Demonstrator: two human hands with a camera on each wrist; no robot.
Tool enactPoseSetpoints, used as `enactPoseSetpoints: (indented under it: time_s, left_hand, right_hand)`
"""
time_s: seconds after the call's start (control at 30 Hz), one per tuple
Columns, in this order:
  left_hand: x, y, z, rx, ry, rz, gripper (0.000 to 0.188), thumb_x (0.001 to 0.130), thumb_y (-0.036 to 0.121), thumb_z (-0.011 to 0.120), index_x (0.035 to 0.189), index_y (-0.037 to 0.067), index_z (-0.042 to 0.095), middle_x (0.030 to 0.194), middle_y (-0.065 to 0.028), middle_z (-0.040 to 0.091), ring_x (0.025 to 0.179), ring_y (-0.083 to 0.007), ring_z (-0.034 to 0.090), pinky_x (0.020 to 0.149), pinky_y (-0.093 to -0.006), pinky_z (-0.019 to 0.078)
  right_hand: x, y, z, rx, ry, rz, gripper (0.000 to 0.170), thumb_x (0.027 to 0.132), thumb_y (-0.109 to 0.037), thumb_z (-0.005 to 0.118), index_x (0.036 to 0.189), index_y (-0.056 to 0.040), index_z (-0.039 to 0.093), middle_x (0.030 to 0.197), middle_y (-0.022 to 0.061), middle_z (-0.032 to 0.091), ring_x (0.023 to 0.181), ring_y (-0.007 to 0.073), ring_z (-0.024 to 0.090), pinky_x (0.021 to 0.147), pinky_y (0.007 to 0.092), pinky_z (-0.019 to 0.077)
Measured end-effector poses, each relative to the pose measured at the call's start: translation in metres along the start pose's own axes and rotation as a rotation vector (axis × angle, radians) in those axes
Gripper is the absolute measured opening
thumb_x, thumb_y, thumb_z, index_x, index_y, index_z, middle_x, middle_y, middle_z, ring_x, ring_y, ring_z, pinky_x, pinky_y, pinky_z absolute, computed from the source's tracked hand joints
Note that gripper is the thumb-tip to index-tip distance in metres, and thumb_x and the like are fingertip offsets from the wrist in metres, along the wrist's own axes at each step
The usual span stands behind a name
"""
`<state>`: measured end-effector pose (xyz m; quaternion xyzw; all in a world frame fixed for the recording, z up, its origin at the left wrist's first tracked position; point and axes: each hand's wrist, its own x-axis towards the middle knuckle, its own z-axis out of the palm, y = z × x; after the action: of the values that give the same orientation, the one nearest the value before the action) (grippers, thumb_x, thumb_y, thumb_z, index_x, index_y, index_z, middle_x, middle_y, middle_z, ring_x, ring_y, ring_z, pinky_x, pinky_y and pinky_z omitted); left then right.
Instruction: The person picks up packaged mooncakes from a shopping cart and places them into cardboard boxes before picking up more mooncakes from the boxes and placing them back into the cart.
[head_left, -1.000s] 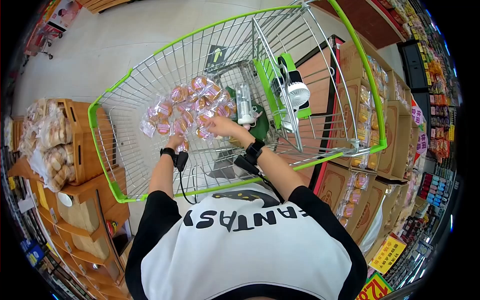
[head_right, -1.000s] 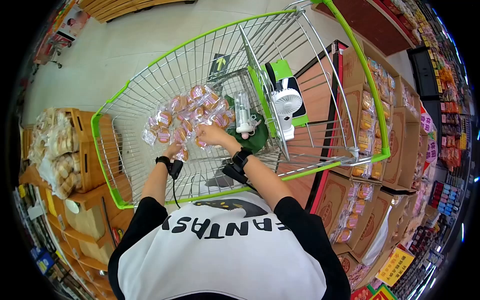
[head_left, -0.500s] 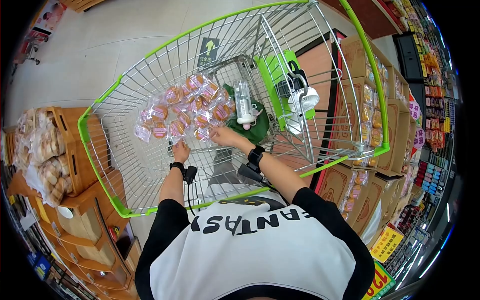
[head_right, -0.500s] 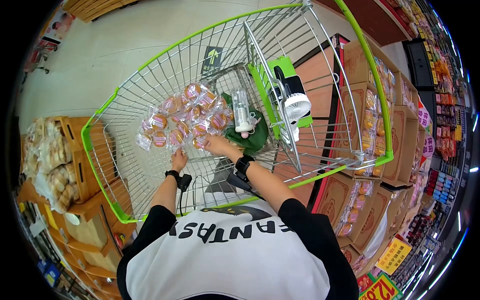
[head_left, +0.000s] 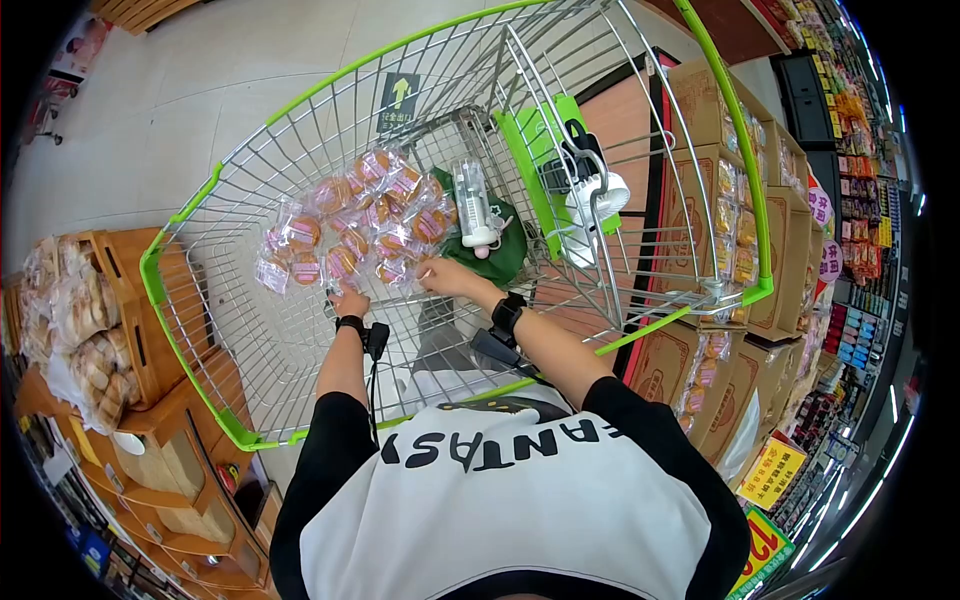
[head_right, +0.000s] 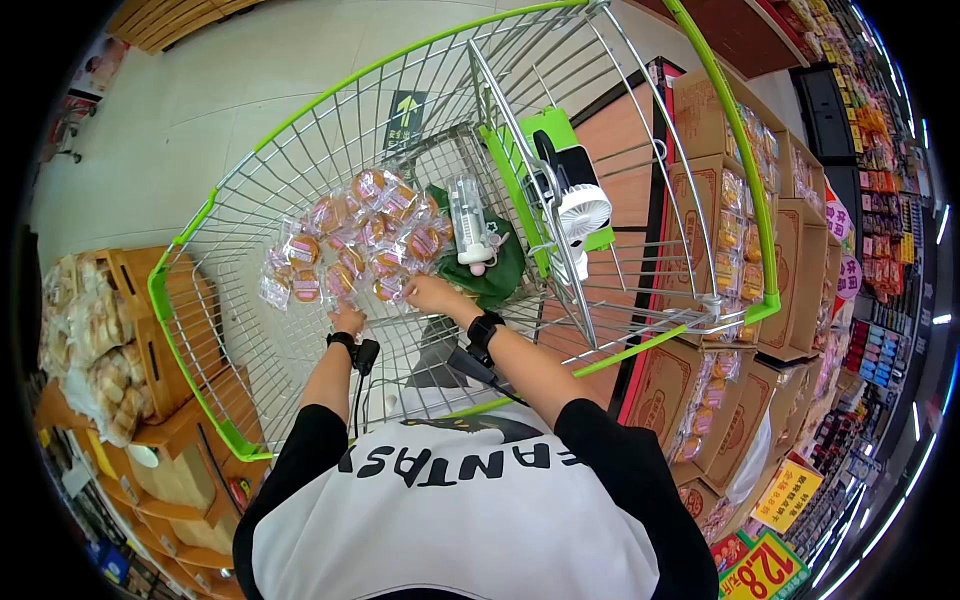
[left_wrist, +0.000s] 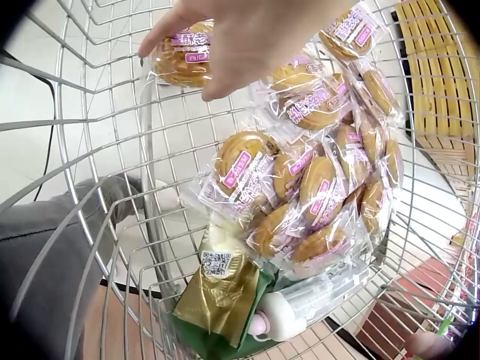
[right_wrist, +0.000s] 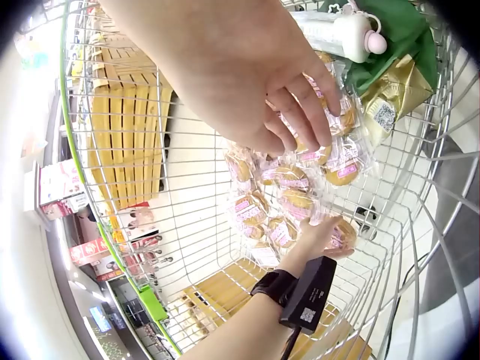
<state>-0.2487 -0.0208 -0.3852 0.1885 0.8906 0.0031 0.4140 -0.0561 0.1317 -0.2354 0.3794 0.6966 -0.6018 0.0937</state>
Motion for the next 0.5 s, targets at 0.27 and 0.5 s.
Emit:
enactPoseSetpoints:
  time_s: [0.27,0.5]
  left_hand:
    - [0.041,-0.034,0.030,0.144,-0.052,0.150,0.087,0.061,0.019,0.066,0.130,0.019,0.012,0.120,-0.0269,0.030,0.108,-0.0398,0.036,0.087,-0.0520,0.0344]
    - [-0.011,-0.002,-0.004,-0.257,-0.014,-0.158,0.084,0.064,0.020,0.064,0.130,0.014,0.013,0.115,-0.0152,0.040,0.106,-0.0299,0.041,0.070,-0.0477,0.0472]
  right_hand:
    - [0.000,0.005,0.002,-0.004,0.039,-0.026,0.024,0.073,-0.015,0.051,0.090,0.0007,0.056,0.077,0.0105,0.060,0.062,0.0156,0.059,0.058,0.0267,0.0461]
    - [0.000,0.005,0.003,-0.045,0.071,-0.027,0.026,0.072,-0.019,0.053,0.090,-0.0017,0.057,0.080,0.0125,0.060,0.072,0.0223,0.059,0.065,0.0308,0.0454]
